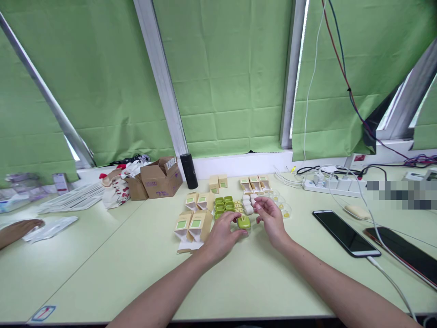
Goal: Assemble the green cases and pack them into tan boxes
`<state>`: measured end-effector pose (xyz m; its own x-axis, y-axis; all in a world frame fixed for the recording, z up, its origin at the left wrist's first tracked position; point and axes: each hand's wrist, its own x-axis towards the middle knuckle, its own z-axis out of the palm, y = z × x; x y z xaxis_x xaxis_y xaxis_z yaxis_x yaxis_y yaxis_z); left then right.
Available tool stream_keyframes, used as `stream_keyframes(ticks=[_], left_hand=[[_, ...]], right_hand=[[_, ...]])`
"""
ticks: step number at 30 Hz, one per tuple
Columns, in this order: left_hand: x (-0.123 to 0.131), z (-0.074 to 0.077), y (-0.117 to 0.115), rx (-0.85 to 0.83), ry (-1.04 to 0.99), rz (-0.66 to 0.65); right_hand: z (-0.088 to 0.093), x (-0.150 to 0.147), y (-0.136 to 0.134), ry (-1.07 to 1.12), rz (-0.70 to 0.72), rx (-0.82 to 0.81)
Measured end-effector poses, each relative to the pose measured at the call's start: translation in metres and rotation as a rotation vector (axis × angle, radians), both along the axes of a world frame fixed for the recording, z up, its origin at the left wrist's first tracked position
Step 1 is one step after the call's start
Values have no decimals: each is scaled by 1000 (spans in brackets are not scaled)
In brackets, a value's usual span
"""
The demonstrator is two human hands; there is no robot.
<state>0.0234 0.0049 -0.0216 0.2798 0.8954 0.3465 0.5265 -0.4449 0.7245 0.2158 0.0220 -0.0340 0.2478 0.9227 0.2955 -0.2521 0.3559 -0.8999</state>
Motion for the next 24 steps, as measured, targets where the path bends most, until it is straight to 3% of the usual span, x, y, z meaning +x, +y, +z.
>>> stream_keyframes(ticks=[10, 24], left_hand=[[3, -5, 0, 23, 35, -55], [0, -10, 0, 48, 87, -28]], right_hand=[[0, 2, 0, -87, -3, -8], [-1, 2, 1, -108, 5, -6]])
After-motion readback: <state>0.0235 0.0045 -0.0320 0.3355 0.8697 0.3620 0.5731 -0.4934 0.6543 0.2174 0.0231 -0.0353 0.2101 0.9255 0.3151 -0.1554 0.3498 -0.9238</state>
